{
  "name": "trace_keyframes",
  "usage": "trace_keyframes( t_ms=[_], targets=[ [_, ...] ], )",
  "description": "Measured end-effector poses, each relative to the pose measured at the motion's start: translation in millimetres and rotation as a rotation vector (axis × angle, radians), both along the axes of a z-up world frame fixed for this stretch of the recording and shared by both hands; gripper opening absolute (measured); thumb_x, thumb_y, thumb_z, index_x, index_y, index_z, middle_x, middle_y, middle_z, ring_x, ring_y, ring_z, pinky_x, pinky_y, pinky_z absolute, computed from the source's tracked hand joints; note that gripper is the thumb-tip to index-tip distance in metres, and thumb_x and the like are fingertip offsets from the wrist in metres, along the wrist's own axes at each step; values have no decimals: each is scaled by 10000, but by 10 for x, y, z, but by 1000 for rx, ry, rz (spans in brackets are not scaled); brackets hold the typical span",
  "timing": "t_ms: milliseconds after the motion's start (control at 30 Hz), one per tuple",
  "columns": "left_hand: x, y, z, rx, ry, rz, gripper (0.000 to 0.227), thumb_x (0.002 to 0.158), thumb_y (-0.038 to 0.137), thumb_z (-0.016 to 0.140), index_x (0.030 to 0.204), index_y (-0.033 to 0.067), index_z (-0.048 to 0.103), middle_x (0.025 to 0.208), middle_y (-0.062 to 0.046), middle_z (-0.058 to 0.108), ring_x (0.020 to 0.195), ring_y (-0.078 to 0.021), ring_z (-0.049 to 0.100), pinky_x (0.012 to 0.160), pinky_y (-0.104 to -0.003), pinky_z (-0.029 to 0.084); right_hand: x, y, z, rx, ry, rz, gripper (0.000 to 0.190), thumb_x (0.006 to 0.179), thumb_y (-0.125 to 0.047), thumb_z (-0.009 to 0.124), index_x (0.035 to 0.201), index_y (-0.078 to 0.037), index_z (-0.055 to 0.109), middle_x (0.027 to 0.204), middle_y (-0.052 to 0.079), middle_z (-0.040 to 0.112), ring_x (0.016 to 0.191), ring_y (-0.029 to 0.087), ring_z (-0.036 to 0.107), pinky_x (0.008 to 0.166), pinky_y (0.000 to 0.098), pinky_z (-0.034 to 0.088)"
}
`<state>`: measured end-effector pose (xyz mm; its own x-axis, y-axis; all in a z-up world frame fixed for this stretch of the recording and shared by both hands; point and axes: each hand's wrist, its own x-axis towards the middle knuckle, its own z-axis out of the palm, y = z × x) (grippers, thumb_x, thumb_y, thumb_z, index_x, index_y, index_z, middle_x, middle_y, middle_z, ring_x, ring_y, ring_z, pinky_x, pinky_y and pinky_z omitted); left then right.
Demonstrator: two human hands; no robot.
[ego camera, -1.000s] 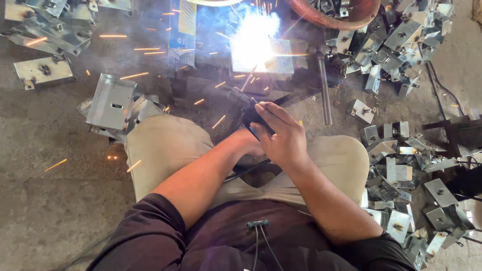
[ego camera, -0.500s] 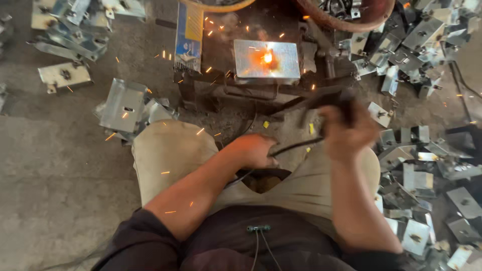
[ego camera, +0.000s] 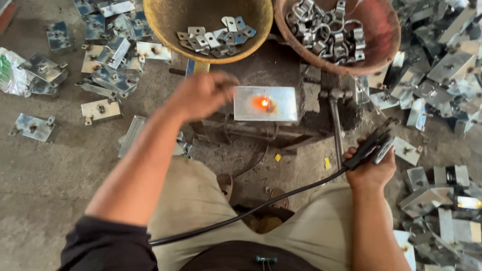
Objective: The person sits on the floor and repeatedly picks up small metal plates and ring-shaped metal pieces from bowls. They place the ring onto the plate, then use a handheld welding torch to weld the two pieces together, producing bright sparks. After welding, the person sets the finished assembly aside and repeats the process with new parts.
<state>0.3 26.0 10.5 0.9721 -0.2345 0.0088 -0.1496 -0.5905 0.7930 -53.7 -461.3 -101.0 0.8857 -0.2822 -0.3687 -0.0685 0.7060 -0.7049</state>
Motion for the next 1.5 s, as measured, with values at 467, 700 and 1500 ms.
trace_keyframes(
  t_ms=[467, 700, 1500],
  targets=[
    [2028, 451, -571, 722, 113, 458, 393, 845, 288, 784, 1181, 96, 714, 1242, -171, 675, 1165, -360, 638, 945, -473, 522, 59, 201, 74, -52, 2, 75, 601, 1102, -570, 358, 1285, -67, 630, 1069, 134, 623, 846, 297, 541, 746, 433, 461],
    [2278, 478, -1031, 825, 24, 544, 361, 800, 167, 738, 1158, 120, 721, 1262, -139, 660, 1167, -339, 627, 913, -468, 526, 94, 227, 47, -50, 9, 82, 611, 1111, -566, 380, 1312, -46, 630, 1071, 143, 640, 831, 299, 547, 737, 429, 461],
    [2354, 345, -1108, 729, 110, 447, 458, 808, 182, 781, 1225, 24, 679, 1476, -218, 491, 1191, -383, 634, 916, -475, 560, 39, 269, 195, -15, 33, 78, 617, 1035, -579, 491, 1292, -42, 650, 1079, 139, 646, 843, 296, 543, 765, 415, 461]
  ],
)
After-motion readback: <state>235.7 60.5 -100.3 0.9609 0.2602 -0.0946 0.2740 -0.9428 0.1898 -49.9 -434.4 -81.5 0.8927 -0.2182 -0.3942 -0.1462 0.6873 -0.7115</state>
